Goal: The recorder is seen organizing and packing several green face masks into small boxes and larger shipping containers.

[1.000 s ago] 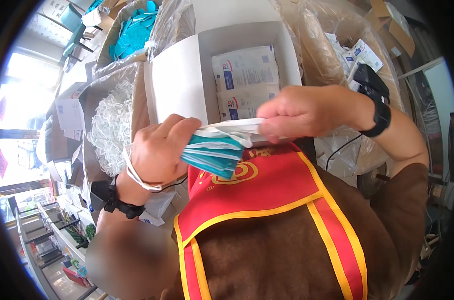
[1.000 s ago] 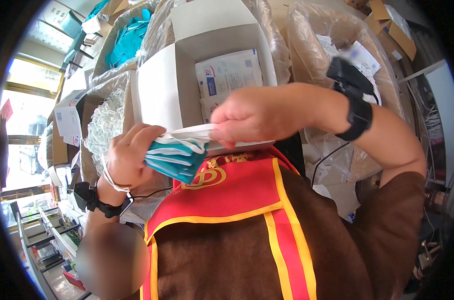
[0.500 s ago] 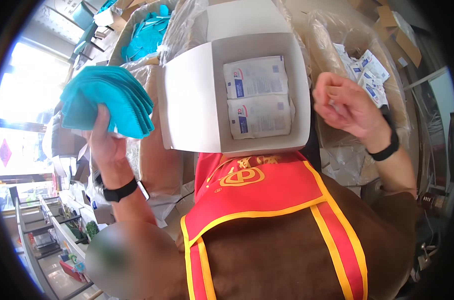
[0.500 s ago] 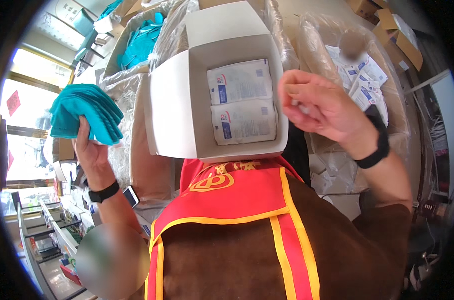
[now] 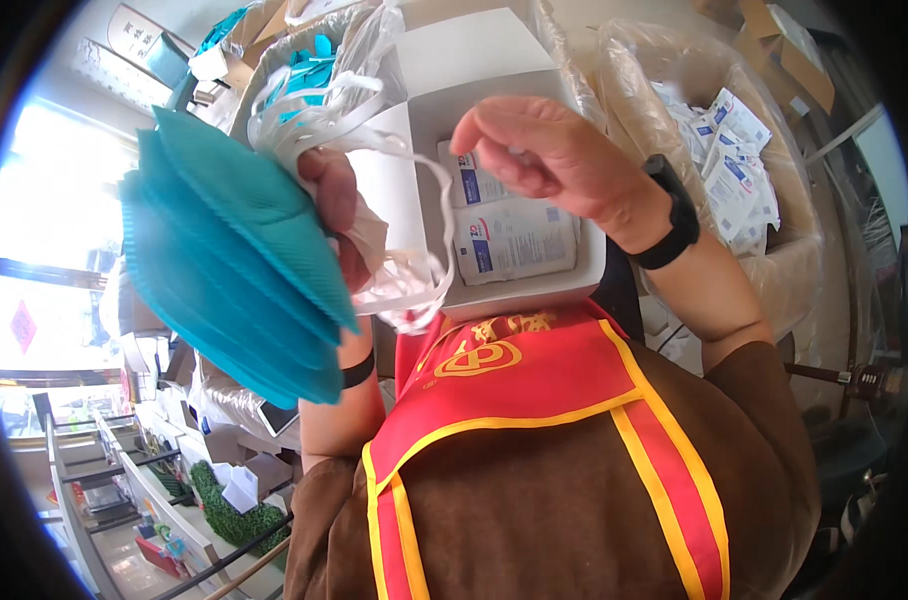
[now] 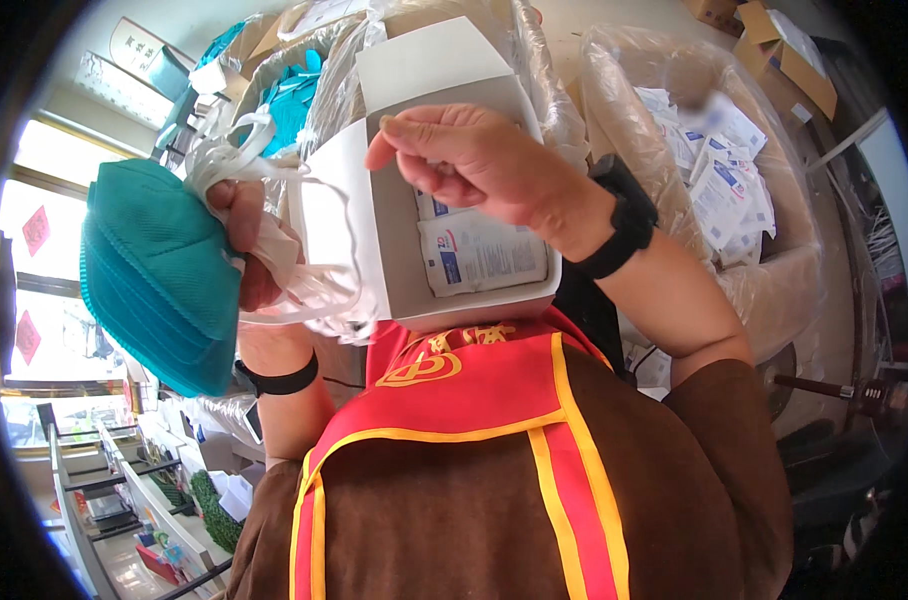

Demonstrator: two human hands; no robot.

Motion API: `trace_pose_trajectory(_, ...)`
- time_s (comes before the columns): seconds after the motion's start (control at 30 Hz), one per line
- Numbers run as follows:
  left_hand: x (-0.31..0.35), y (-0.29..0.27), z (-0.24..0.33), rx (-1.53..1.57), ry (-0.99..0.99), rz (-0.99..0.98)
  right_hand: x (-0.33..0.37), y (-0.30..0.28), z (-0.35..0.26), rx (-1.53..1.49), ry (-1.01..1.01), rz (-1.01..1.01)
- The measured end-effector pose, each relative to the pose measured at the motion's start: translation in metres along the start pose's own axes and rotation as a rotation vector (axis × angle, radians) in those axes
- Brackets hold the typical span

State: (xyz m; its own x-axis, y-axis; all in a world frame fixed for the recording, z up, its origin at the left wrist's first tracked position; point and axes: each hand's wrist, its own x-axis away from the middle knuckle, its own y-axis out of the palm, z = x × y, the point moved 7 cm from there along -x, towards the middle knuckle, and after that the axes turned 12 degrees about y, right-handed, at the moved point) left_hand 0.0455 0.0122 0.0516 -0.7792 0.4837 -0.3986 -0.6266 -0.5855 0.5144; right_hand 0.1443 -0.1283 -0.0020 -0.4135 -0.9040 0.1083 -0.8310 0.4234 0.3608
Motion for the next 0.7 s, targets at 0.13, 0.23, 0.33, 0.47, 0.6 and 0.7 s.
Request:
trace_pose_trajectory(0.13, 0.011, -0.015, 0.0, -0.197, 0.644, 0.308, -0.007, 0.014, 0.021, -0.154, 0.058, -0.108)
trace_pose_trajectory(0.23, 0.004, -0.008, 0.002, -0.207, 0.825, 0.325, -0.007, 0.033, 0.014, -0.003, 0.04, -0.229)
trace_pose_trajectory(0.33, 0.02, -0.024, -0.017, 0.154, 0.456, 0.212, 0.01, 0.038, -0.007, 0.038, 0.022, -0.291)
trace_pose_trajectory(0.47, 0.066, -0.041, -0.004, -1.111, 0.681, 0.946, 0.023, 0.012, -0.031, -0.101, -0.105, -0.231)
trace_pose_trajectory(0.6, 0.051, -0.054, -0.044, -0.013, 0.546, 0.618, 0.022, 0.01, -0.051, 0.012, -0.202, -0.216)
trace_pose_trajectory(0.7, 0.051, -0.05, -0.053, -0.239, 0.292, 0.551, 0.008, 0.023, -0.067, 0.106, -0.232, -0.19)
